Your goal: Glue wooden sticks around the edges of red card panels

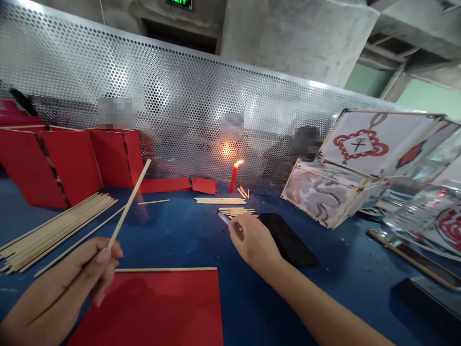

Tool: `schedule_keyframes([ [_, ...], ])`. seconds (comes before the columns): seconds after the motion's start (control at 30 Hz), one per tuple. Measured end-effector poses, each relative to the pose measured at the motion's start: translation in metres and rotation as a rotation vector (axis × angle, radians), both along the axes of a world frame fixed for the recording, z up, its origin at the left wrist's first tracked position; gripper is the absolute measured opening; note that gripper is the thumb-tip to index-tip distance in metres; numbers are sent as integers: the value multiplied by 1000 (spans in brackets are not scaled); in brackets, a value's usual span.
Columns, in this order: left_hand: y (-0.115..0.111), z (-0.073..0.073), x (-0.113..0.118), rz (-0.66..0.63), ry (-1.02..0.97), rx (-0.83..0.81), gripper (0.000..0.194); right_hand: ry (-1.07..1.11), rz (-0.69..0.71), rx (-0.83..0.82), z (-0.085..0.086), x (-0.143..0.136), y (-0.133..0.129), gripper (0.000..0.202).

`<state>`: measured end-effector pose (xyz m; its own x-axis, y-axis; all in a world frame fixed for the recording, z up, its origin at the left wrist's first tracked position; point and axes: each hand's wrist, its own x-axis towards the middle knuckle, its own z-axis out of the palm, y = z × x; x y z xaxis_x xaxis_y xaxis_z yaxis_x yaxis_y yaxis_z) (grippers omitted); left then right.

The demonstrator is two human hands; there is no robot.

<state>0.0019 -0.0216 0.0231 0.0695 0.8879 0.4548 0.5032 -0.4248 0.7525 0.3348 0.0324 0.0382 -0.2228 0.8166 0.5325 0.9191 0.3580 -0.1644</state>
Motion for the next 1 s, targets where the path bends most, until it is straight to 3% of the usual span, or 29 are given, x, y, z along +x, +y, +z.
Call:
schedule_keyframes([
  [0.23,-2,-2,-4,-36,-8,-72,35,140,-11,-3,2,0,-6,18],
  [0.47,-3,-1,-4,-25,-17,-63,34,-5,-8,-113,4,-1,-4,33],
  [0.63,-3,0,-3,-25,-7,-69,37,-129,-34,-112,-3,5,0,33],
  [0.83,-3,-2,-3,-34,-10,-79,36,-159,-71,-108,-7,4,2,28],
  [1.0,-3,-3,-5,-29,-4,-91,36,-176,-57,-156,-5,1,0,37],
])
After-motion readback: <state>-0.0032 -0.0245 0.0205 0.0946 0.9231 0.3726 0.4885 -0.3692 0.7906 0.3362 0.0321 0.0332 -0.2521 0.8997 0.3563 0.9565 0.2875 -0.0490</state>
